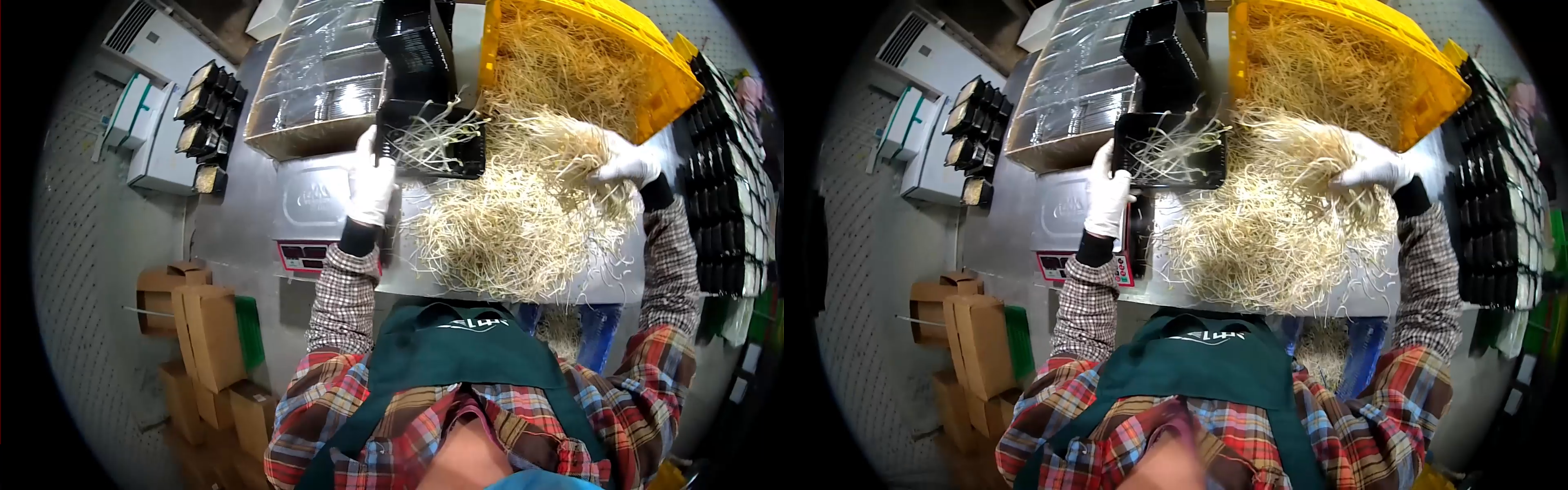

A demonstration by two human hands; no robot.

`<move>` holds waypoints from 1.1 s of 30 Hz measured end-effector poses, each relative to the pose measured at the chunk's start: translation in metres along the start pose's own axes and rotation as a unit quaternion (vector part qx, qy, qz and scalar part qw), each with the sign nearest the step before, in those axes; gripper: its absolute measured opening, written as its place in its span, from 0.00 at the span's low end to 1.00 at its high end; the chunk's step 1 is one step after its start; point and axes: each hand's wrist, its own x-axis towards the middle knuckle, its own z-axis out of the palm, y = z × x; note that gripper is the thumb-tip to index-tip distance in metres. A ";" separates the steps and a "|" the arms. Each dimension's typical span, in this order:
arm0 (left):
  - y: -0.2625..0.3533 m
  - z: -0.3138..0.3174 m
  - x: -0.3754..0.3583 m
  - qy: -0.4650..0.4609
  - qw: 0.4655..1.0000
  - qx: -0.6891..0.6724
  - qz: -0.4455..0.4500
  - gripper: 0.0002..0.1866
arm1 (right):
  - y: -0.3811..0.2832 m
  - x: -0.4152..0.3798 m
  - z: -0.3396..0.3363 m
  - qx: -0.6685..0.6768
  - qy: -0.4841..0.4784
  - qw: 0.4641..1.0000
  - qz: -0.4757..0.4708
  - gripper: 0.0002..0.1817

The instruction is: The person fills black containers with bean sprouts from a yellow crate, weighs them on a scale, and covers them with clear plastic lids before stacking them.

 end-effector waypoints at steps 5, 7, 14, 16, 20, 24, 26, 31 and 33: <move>-0.026 0.051 -0.028 -0.060 0.984 0.090 0.144 0.37 | -0.068 0.068 0.064 -0.550 -0.054 0.819 0.154 0.46; -0.030 0.056 -0.041 -0.128 0.986 0.090 0.048 0.38 | -0.057 0.117 0.121 -0.700 -0.041 0.693 0.168 0.40; -0.121 -0.078 -0.032 -0.102 0.995 0.011 -0.016 0.37 | 0.011 0.261 0.281 -0.702 0.199 0.667 -0.150 0.34; -0.112 -0.125 -0.037 -0.065 0.996 -0.039 -0.044 0.36 | 0.016 0.296 0.314 -0.672 0.202 0.699 -0.141 0.37; -0.115 -0.219 -0.025 -0.176 0.981 0.019 -0.076 0.40 | 0.041 0.349 0.359 -0.618 0.191 0.743 -0.173 0.37; -0.134 -0.218 -0.020 -0.090 0.941 0.278 0.173 0.41 | 0.068 0.380 0.356 -0.584 0.167 0.740 -0.290 0.42; -0.151 -0.200 -0.009 -0.128 0.936 0.251 0.210 0.40 | 0.062 0.377 0.352 -0.603 0.136 0.740 -0.265 0.33; -0.159 -0.182 -0.008 -0.094 0.918 0.276 0.267 0.45 | 0.067 0.370 0.338 -0.375 0.112 0.903 -0.178 0.31; -0.149 -0.182 -0.012 -0.094 0.907 0.303 0.276 0.48 | 0.071 0.368 0.337 -0.441 0.082 0.868 -0.212 0.39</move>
